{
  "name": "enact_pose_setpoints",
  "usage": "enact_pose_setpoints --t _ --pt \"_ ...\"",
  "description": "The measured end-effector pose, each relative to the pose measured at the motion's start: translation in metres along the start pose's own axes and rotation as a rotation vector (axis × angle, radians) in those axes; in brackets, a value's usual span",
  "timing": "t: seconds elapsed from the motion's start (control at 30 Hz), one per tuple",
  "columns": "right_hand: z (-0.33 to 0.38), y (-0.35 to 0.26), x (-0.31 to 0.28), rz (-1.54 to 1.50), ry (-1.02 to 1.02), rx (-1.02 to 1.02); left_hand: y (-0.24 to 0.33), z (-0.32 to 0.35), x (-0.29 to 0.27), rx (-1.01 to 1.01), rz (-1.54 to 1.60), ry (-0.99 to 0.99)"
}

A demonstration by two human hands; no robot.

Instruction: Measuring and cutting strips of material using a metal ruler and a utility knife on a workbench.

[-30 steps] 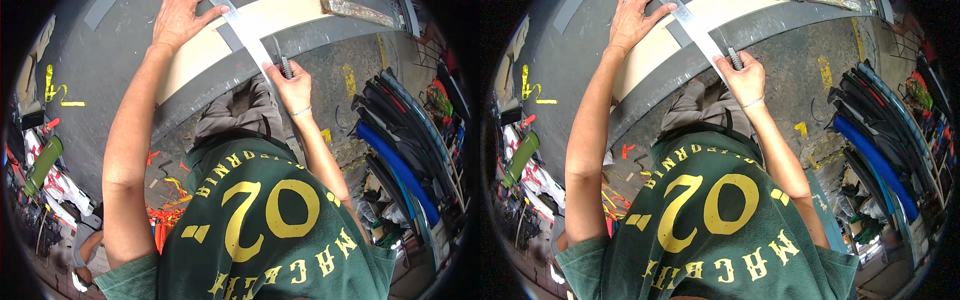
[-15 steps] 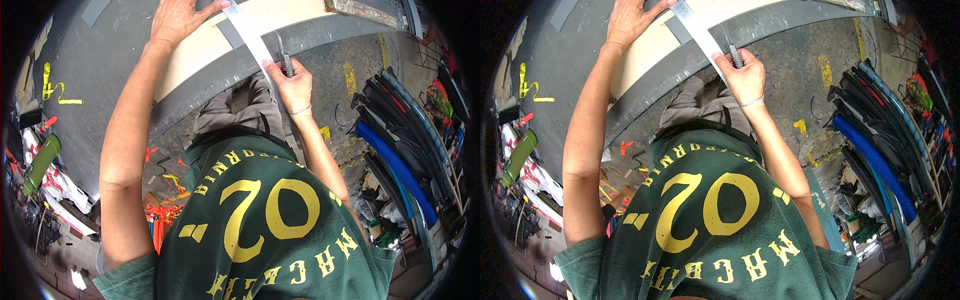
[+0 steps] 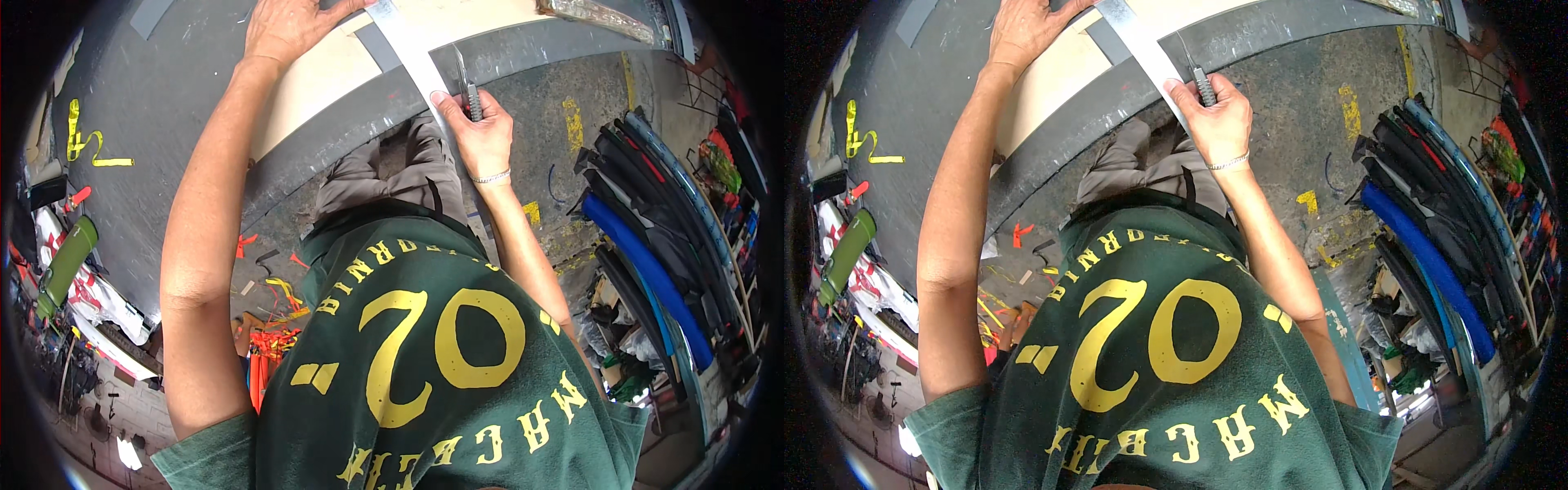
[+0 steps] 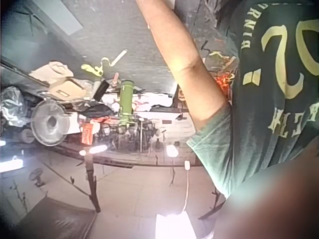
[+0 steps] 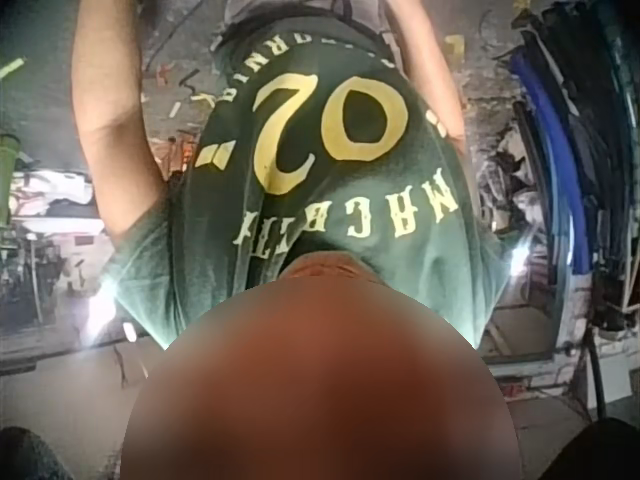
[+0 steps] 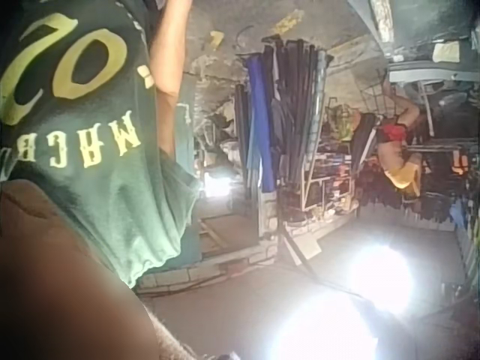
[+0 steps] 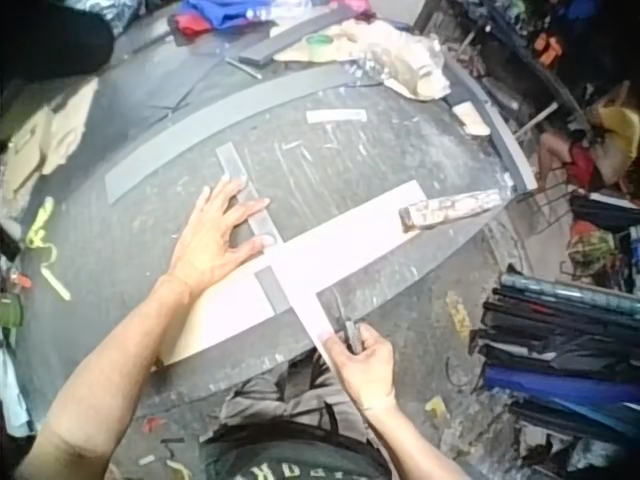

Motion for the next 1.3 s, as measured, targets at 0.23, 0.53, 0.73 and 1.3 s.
enact_pose_setpoints --t 0.23,0.53,0.73,1.3 --pt "0.001 0.000 0.000 0.024 0.010 -0.031 0.000 0.000 0.000 -0.002 -0.006 -0.008" --pt "0.000 0.005 0.002 0.018 0.003 -0.019 0.001 0.001 -0.002 0.001 -0.002 -0.003" --pt "0.001 0.005 0.002 0.031 0.014 -0.039 0.003 0.000 -0.002 0.004 -0.001 -0.005" --pt "0.000 0.008 0.003 0.043 0.011 -0.052 0.002 0.002 -0.002 -0.007 -0.004 -0.017"
Point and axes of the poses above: each hand's wrist, its own z-axis away from the middle knuckle, its own x-axis out of the palm, y = z × x, the point moved 2 cm from there along -z, towards the middle knuckle, and after that the axes turned 7 degrees about -x, right-handed, at the moved point
